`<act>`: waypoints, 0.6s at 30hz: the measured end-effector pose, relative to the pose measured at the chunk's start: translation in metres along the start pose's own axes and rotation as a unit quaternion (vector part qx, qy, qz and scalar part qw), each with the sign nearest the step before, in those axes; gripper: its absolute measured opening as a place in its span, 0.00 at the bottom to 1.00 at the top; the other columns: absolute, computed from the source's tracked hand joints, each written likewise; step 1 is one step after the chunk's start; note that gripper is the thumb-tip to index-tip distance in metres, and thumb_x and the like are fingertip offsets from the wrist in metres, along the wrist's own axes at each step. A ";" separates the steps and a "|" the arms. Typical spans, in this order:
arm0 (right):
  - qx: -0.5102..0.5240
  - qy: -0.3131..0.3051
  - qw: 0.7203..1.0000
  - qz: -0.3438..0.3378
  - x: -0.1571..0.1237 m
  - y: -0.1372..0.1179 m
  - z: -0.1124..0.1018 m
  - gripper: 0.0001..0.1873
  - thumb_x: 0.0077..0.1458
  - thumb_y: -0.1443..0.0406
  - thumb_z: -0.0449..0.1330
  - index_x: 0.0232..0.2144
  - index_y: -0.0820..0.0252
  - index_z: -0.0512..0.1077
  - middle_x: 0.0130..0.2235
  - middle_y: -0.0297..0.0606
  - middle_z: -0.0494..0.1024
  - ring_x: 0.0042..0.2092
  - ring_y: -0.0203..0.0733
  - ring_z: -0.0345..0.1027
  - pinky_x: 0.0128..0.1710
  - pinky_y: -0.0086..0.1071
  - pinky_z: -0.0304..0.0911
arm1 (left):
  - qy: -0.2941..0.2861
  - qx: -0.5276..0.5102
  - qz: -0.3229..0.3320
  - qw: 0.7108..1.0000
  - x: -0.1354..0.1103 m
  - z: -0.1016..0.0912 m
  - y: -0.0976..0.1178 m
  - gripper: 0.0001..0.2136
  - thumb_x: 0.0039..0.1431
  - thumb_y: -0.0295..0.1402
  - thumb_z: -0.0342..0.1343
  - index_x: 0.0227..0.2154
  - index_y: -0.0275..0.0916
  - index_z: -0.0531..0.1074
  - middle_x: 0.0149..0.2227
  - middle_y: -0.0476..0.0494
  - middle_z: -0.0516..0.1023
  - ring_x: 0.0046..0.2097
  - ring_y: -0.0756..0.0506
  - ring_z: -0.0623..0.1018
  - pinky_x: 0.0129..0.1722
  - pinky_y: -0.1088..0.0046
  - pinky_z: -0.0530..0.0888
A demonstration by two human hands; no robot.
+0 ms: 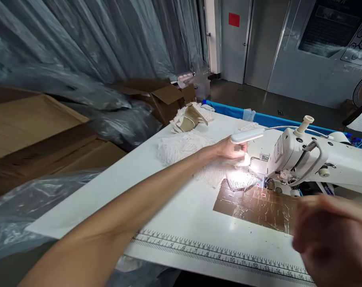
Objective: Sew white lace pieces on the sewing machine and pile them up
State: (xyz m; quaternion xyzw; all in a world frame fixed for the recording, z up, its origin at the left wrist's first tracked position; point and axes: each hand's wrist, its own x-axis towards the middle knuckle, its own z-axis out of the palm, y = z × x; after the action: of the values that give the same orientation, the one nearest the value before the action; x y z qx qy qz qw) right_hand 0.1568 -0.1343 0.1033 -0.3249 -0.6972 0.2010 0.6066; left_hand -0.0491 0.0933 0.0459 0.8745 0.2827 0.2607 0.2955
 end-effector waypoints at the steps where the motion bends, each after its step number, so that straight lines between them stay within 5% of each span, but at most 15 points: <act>1: 0.037 0.015 0.999 0.001 0.003 0.008 0.014 0.20 0.67 0.70 0.47 0.53 0.49 0.70 0.19 0.26 0.72 0.17 0.34 0.63 0.19 0.28 0.61 | 0.005 -0.006 -0.002 1.000 -0.005 -0.002 0.004 0.03 0.49 0.28 0.51 0.24 0.38 0.68 0.29 0.47 0.76 0.35 0.47 0.75 0.41 0.69 0.72; 4: 0.065 -0.069 0.979 0.180 0.009 0.041 0.052 0.17 0.65 0.65 0.51 0.54 0.59 0.68 0.21 0.27 0.72 0.20 0.35 0.67 0.20 0.27 0.63 | 0.001 -0.067 -0.030 0.997 -0.018 -0.007 0.013 0.04 0.47 0.31 0.51 0.22 0.37 0.69 0.23 0.50 0.71 0.27 0.50 0.70 0.30 0.75 0.68; 8: 0.072 -0.060 0.912 0.400 0.021 0.085 0.080 0.27 0.60 0.60 0.52 0.59 0.65 0.60 0.26 0.27 0.72 0.18 0.32 0.62 0.17 0.26 0.59 | -0.006 -0.153 -0.084 0.985 -0.028 -0.016 0.019 0.07 0.45 0.34 0.55 0.24 0.35 0.71 0.22 0.51 0.69 0.24 0.52 0.66 0.26 0.77 0.63; 13: 0.126 -0.064 0.870 0.473 0.032 0.112 0.094 0.15 0.54 0.63 0.50 0.42 0.64 0.66 0.19 0.25 0.69 0.14 0.31 0.55 0.12 0.24 0.48 | 0.008 -0.194 -0.106 0.975 -0.035 -0.025 0.025 0.10 0.44 0.35 0.59 0.28 0.34 0.73 0.25 0.49 0.72 0.27 0.51 0.68 0.29 0.76 0.66; 15: 0.123 -0.077 0.868 0.475 0.032 0.116 0.095 0.08 0.52 0.61 0.50 0.31 0.60 0.65 0.15 0.25 0.65 0.12 0.30 0.52 0.11 0.24 0.47 | 0.006 -0.179 -0.107 0.978 -0.036 -0.026 0.026 0.11 0.44 0.36 0.60 0.30 0.34 0.74 0.26 0.48 0.74 0.29 0.50 0.70 0.31 0.75 0.68; 18: 0.117 -0.057 0.878 0.460 0.028 0.120 0.095 0.07 0.51 0.60 0.51 0.27 0.56 0.61 0.15 0.23 0.64 0.12 0.30 0.53 0.11 0.22 0.48 | 0.015 -0.131 -0.111 0.985 -0.037 -0.025 0.026 0.12 0.46 0.36 0.61 0.33 0.34 0.76 0.29 0.47 0.76 0.30 0.50 0.71 0.33 0.74 0.70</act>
State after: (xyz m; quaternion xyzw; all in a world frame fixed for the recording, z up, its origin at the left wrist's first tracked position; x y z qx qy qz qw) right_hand 0.0881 -0.0187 0.0249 -0.5239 -0.4735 0.5559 0.4386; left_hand -0.0819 0.0612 0.0700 0.7876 0.3458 0.2737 0.4304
